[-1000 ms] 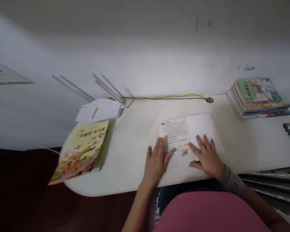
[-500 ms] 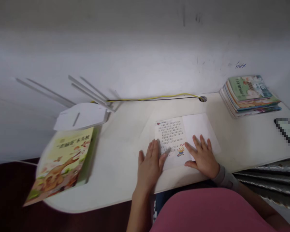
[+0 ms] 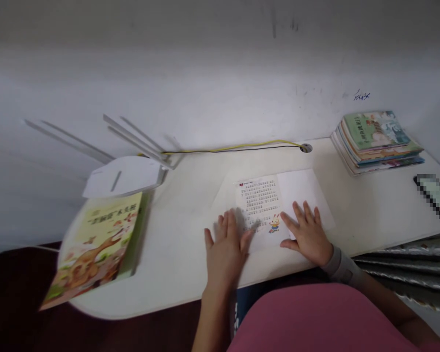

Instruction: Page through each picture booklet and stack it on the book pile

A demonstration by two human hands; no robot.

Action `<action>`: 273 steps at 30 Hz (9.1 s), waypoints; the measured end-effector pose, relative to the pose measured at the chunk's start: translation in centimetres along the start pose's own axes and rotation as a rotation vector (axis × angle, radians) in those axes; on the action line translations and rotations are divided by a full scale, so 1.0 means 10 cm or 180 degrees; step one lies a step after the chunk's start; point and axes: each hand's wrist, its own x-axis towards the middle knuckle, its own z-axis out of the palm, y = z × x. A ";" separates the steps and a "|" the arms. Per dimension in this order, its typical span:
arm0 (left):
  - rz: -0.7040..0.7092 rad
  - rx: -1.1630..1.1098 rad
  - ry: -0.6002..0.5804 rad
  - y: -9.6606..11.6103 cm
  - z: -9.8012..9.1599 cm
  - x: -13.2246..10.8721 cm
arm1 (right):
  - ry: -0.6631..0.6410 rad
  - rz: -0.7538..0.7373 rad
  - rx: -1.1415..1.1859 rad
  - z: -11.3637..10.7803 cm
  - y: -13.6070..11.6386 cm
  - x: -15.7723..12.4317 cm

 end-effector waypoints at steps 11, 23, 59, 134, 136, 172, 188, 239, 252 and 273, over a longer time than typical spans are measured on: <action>-0.0214 -0.0871 -0.0050 0.12 0.17 -0.03 | 0.0017 0.0044 -0.0074 -0.04 -0.02 0.02; 0.0392 -0.0338 -0.0620 -0.07 0.17 0.02 | -0.0089 0.0049 -0.0120 -0.10 0.03 0.01; 0.0229 -0.0194 -0.0493 -0.03 0.22 0.02 | 0.0150 0.0058 -0.0214 -0.07 0.19 -0.08; -0.1288 -0.1719 0.0263 0.06 -0.10 0.13 | 0.0307 -0.0212 -0.0065 -0.05 0.28 -0.09; -0.1543 -0.2855 0.0170 0.17 -0.21 0.19 | 0.0318 -0.0167 -0.0030 -0.05 0.27 -0.08; 0.1218 -0.0386 -0.0511 0.85 0.42 0.09 | 0.1609 0.1310 0.2317 0.12 1.12 -0.43; 0.1198 0.0045 -0.0563 0.93 0.50 0.03 | 0.1585 0.0118 0.2981 -0.69 0.79 0.16; 0.0208 0.0860 -0.1100 0.28 0.15 0.23 | 0.0855 -0.0076 0.1350 0.08 0.66 1.48; 0.0186 0.0843 -0.1109 0.31 0.13 0.23 | 0.0746 -0.0130 0.1359 0.08 0.65 1.49; 0.0219 0.0793 -0.1085 0.29 0.14 0.22 | 0.0687 -0.0119 0.1398 0.08 0.66 1.48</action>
